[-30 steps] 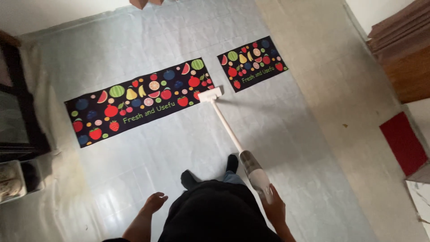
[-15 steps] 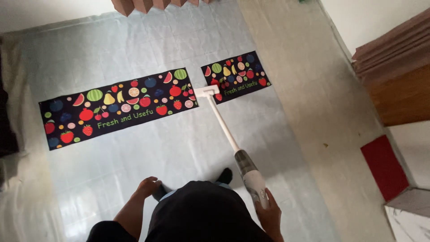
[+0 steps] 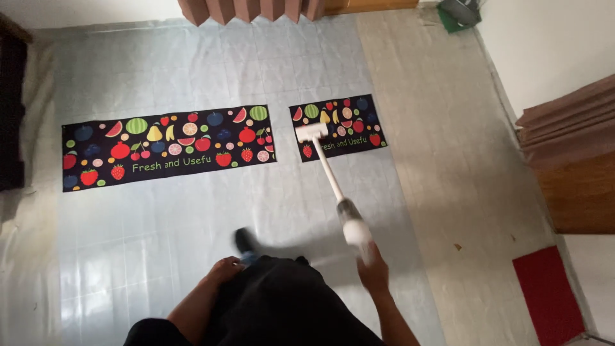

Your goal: The person vacuums floor mats on the floor using a handheld vacuum cleaner.

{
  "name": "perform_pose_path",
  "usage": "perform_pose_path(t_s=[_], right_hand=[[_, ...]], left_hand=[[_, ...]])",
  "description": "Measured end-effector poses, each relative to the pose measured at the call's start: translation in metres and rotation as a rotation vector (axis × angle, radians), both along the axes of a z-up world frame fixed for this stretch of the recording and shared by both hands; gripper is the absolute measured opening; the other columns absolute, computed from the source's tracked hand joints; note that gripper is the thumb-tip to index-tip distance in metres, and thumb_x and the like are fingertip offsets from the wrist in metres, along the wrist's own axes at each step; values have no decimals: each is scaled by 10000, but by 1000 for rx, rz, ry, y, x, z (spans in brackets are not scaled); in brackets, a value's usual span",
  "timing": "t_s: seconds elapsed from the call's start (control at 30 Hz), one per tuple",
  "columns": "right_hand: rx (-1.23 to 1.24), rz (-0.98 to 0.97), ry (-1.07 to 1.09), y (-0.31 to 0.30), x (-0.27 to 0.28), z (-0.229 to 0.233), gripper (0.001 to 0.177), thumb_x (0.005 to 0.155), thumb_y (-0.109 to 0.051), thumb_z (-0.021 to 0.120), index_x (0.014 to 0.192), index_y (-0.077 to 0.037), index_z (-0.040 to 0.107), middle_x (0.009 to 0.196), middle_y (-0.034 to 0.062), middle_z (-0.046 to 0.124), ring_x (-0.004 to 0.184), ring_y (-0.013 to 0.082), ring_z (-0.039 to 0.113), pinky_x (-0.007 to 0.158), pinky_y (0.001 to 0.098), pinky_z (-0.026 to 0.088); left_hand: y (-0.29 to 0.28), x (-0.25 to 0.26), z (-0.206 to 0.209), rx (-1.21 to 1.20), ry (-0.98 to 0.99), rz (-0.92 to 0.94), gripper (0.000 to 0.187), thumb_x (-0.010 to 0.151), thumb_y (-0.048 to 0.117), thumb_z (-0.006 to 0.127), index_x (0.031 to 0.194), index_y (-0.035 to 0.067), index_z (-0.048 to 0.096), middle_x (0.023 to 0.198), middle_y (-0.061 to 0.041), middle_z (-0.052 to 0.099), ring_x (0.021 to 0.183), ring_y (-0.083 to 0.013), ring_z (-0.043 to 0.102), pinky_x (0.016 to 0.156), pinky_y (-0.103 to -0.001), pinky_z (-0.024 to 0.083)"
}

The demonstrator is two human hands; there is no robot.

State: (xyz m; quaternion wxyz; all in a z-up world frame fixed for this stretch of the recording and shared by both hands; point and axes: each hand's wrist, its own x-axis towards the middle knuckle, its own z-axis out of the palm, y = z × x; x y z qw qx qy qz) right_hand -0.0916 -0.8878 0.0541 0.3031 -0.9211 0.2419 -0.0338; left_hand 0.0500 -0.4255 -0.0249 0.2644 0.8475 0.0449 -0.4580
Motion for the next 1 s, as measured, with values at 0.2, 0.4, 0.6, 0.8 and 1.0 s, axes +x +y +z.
perform_pose_path(t_s=[0.2,0.4,0.6,0.8,1.0], right_hand=[[170,12,51,-10,105,-32,779,821,-269,732,1507,-97,406,1428,202,578,1270,418,593,1035,467,508],[188,-16,123,-3,45,-6,754,857,-294,689,1518,-127,368,1466,204,551,1245,432,594,1013,499,510],[149,-170,215,11,-29,37,696,876,-275,676,1495,-108,405,1410,222,587,1206,444,614,970,497,527],[80,-128,172,7,-9,28,639,896,-256,663,1472,-89,441,1354,240,623,1166,455,634,928,495,543],[26,77,64,-22,128,-1,649,913,-241,644,1494,-76,407,1408,223,601,1217,430,622,979,474,528]], left_hand=[[-10,26,24,50,-8,-34,552,898,481,684,1335,143,683,1308,-119,707,1224,-284,657,1041,-401,528],[-34,60,28,88,107,-36,559,887,440,703,1362,148,663,1317,-117,719,1238,-262,695,1074,-378,537],[-40,96,26,36,78,-43,566,892,468,716,1366,163,664,1334,-120,705,1271,-268,649,1091,-388,516],[-28,102,24,143,31,-117,550,921,500,681,1380,198,653,1397,-100,663,1331,-279,597,1126,-402,487],[-38,96,34,174,27,-34,544,945,510,641,1399,210,634,1399,-102,672,1339,-292,598,1133,-412,485]])
